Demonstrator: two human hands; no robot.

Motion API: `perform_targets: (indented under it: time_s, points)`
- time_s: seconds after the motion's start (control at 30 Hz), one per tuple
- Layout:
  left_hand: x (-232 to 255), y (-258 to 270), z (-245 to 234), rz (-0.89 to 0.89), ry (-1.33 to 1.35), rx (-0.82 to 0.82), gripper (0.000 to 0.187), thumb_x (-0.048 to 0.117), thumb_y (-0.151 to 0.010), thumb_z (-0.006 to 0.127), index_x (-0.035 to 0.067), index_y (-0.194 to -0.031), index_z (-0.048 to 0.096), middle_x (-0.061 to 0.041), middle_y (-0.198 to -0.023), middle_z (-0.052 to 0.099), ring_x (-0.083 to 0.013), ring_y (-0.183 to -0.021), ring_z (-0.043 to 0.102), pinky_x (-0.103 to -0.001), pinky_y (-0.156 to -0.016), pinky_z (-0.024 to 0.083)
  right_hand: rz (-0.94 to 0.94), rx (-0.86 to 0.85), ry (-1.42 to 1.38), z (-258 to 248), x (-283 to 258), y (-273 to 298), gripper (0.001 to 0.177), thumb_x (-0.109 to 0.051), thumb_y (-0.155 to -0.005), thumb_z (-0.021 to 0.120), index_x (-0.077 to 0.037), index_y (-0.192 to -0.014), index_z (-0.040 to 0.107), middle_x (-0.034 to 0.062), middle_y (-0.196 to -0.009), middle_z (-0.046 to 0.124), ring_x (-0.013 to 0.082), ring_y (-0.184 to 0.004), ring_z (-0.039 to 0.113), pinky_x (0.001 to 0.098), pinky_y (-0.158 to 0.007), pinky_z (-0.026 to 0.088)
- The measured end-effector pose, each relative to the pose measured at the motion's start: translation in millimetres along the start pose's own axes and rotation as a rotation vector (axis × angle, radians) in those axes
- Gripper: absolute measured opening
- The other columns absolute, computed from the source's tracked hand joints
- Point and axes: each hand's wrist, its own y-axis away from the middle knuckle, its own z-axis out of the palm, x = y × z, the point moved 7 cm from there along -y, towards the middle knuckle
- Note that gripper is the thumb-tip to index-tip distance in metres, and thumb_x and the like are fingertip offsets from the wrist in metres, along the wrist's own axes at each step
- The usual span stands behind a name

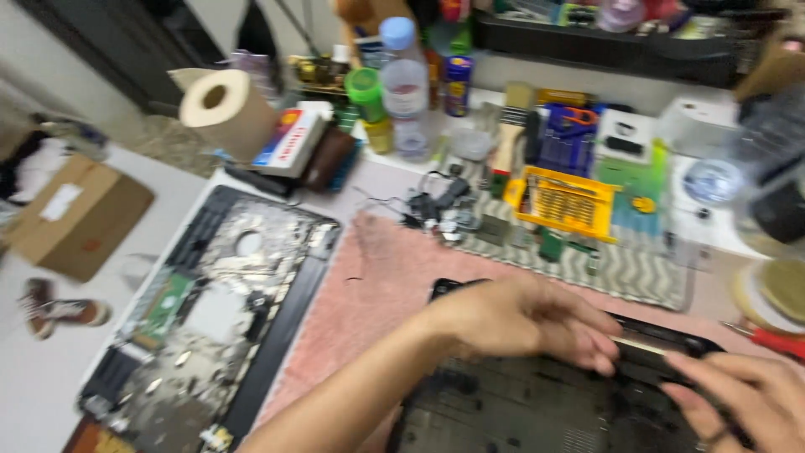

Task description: The person works on a disassembled laptop chassis on a cluttered workbench. They use a screwdriver to remove screws from the laptop's back cover and then use a red-handled tool to pry and detach a component from the chassis.

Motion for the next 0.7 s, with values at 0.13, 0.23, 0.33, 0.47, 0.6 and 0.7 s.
perform_targets:
  time_s: [0.13,0.23,0.33,0.47,0.6,0.7]
  points:
    - [109.8,74.0,-70.0,0.062,-0.932,0.606,0.033,-0.003,-0.109,0.060,0.010,-0.130,0.082,-0.010,-0.132,0.090,-0.0240,-0.122,0.088,-0.035,-0.109,0.075,0.115,-0.004,-0.093,76.4,137.2,49.2,0.049,-0.021,-0.090,0.089,-0.025,-0.138,0.086,0.0006,-0.103,0.074,0.0169,-0.092,0.069,0.0289,-0.105,0.050]
    - [134.1,107.9,-153.0,0.046,-0.955,1.144,0.046,-0.015,-0.102,0.065,0.010,-0.137,0.082,-0.013,-0.141,0.086,-0.0261,-0.130,0.083,-0.037,-0.120,0.068,0.373,-0.092,-0.031,89.0,133.7,68.6,0.031,-0.023,-0.106,0.082,-0.017,-0.135,0.092,0.0048,-0.119,0.076,0.0212,-0.104,0.070,0.0318,-0.082,0.051]
    - [109.0,107.6,-211.5,0.230,-1.079,1.183,0.040,-0.007,-0.100,0.062,0.009,-0.129,0.085,-0.012,-0.120,0.088,-0.0268,-0.112,0.083,-0.040,-0.094,0.063,0.153,0.040,-0.188,22.5,14.8,19.3,0.032,-0.016,-0.100,0.080,-0.019,-0.132,0.086,0.0025,-0.125,0.076,0.0113,-0.086,0.066,0.0261,-0.079,0.053]
    - [91.1,91.3,-210.4,0.258,-1.144,1.054,0.046,-0.012,-0.090,0.065,0.009,-0.126,0.083,-0.013,-0.122,0.089,-0.0299,-0.118,0.084,-0.043,-0.103,0.063,0.216,0.074,-0.078,-19.7,-51.7,-3.6,0.027,-0.010,-0.099,0.084,-0.013,-0.126,0.089,0.0061,-0.126,0.076,0.0165,-0.099,0.070,0.0303,-0.092,0.055]
    - [85.4,88.7,-213.5,0.331,-1.218,1.012,0.051,-0.006,-0.084,0.057,0.007,-0.126,0.084,-0.013,-0.114,0.090,-0.0264,-0.097,0.087,-0.039,-0.086,0.067,0.220,0.100,-0.085,-57.1,-89.2,-25.9,0.016,-0.005,-0.103,0.079,-0.004,-0.116,0.088,0.0108,-0.117,0.076,0.0178,-0.084,0.064,0.0313,-0.077,0.050]
    - [110.3,102.1,-171.1,0.372,-1.422,0.994,0.041,0.004,-0.095,0.071,0.007,-0.134,0.084,-0.015,-0.122,0.088,-0.0322,-0.105,0.084,-0.043,-0.093,0.062,0.150,0.105,-0.017,-77.5,-88.0,-29.2,0.014,0.000,-0.104,0.078,-0.002,-0.115,0.086,0.0122,-0.119,0.076,0.0174,-0.085,0.065,0.0306,-0.081,0.055]
